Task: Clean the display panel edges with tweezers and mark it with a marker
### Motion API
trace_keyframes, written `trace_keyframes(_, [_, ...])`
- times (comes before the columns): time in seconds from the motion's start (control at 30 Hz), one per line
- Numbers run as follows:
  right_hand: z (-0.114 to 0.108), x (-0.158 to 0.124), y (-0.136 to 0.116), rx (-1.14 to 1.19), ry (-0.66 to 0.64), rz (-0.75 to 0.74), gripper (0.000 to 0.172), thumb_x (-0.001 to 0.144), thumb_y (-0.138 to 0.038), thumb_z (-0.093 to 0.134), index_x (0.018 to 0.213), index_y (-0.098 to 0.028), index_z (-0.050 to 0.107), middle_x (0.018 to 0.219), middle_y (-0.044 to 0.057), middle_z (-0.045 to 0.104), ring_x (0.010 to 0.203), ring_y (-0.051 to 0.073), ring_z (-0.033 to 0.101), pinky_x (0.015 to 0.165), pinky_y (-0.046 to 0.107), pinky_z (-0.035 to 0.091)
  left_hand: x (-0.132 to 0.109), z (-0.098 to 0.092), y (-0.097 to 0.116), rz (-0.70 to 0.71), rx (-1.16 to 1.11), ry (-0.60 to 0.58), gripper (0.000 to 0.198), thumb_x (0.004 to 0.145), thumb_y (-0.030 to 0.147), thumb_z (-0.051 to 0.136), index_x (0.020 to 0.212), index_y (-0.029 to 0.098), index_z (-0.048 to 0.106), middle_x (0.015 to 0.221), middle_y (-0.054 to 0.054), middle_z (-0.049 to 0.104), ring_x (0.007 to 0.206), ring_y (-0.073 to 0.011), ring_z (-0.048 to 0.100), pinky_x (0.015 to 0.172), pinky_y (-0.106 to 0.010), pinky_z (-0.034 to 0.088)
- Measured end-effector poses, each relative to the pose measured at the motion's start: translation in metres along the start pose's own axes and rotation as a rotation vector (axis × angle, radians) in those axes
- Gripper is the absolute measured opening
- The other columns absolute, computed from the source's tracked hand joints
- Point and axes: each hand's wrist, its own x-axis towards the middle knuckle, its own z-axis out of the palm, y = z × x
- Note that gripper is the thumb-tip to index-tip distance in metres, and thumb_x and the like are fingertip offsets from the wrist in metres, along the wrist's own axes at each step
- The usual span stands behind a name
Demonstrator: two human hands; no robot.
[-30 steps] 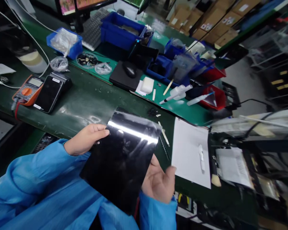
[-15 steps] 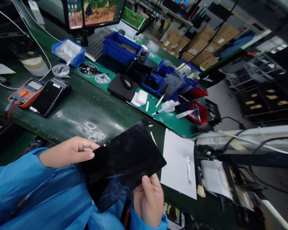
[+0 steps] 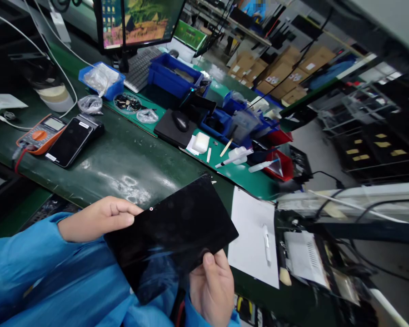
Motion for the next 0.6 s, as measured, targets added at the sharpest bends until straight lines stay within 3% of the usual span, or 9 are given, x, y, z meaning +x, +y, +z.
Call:
trace_keyframes(0.13, [0.015,0.025,0.005,0.098,-0.168,0.030,0.024,0.076,-0.037,0.080,0.093,-0.025,0.069,0.088,0.002,0.077,0.078,0.018,0.073,0.072,0.032,0.060,0.017,0.018,-0.029,-0.129,-0.370,0.103,0.051,0.081,0.057,0.068,0.117,0.021,0.070,0.110,-0.007,0.072,0.097,-0.0186,0.065,0.089,-0.030,0.046])
trace_keyframes(0.17, [0.021,0.032,0.006,0.128,-0.234,0.063,0.023,0.074,-0.039,0.082,0.085,-0.024,0.067,0.081,0.001,0.075,0.072,0.018,0.071,0.065,0.032,0.060,0.022,0.025,-0.037,-0.159,-0.364,0.082,0.054,0.079,0.057,0.072,0.118,0.021,0.068,0.111,-0.007,0.071,0.098,-0.0177,0.064,0.089,-0.030,0.045])
trace_keyframes(0.23, [0.033,0.043,0.006,0.183,-0.312,0.111,0.027,0.069,-0.039,0.085,0.077,-0.024,0.063,0.071,-0.004,0.070,0.060,0.014,0.066,0.056,0.027,0.057,0.029,0.039,-0.046,-0.231,-0.349,-0.067,0.059,0.073,0.059,0.076,0.114,0.018,0.068,0.105,-0.008,0.070,0.094,-0.0168,0.063,0.086,-0.028,0.045])
trace_keyframes(0.3, [0.044,0.050,0.004,0.212,-0.316,0.124,0.029,0.067,-0.034,0.085,0.081,-0.027,0.062,0.064,-0.009,0.062,0.049,0.008,0.055,0.047,0.019,0.049,0.033,0.048,-0.047,-0.283,-0.245,-0.181,0.062,0.069,0.062,0.078,0.108,0.016,0.068,0.098,-0.007,0.069,0.086,-0.0151,0.062,0.076,-0.025,0.043])
trace_keyframes(0.43, [0.056,0.052,0.003,0.191,-0.328,0.152,0.029,0.066,-0.041,0.081,0.084,-0.028,0.061,0.058,-0.010,0.053,0.040,0.007,0.042,0.036,0.017,0.038,0.038,0.049,-0.033,-0.273,-0.021,-0.227,0.057,0.067,0.067,0.076,0.087,0.014,0.064,0.075,0.001,0.061,0.067,-0.0105,0.052,0.064,-0.023,0.038])
trace_keyframes(0.5, [0.058,0.049,0.003,0.155,-0.351,0.171,0.028,0.068,-0.045,0.079,0.082,-0.028,0.062,0.059,-0.009,0.052,0.041,0.007,0.041,0.037,0.018,0.038,0.043,0.046,-0.030,-0.238,0.045,-0.247,0.052,0.070,0.064,0.076,0.077,0.014,0.060,0.067,0.003,0.055,0.064,-0.0096,0.049,0.065,-0.023,0.038])
trace_keyframes(0.6, [0.060,0.040,0.004,0.089,-0.369,0.177,0.028,0.076,-0.053,0.070,0.089,-0.029,0.068,0.064,-0.007,0.059,0.045,0.008,0.048,0.043,0.021,0.047,0.047,0.045,-0.037,-0.236,-0.060,-0.310,0.046,0.069,0.053,0.082,0.082,0.013,0.064,0.073,0.002,0.062,0.072,-0.0100,0.055,0.073,-0.022,0.041])
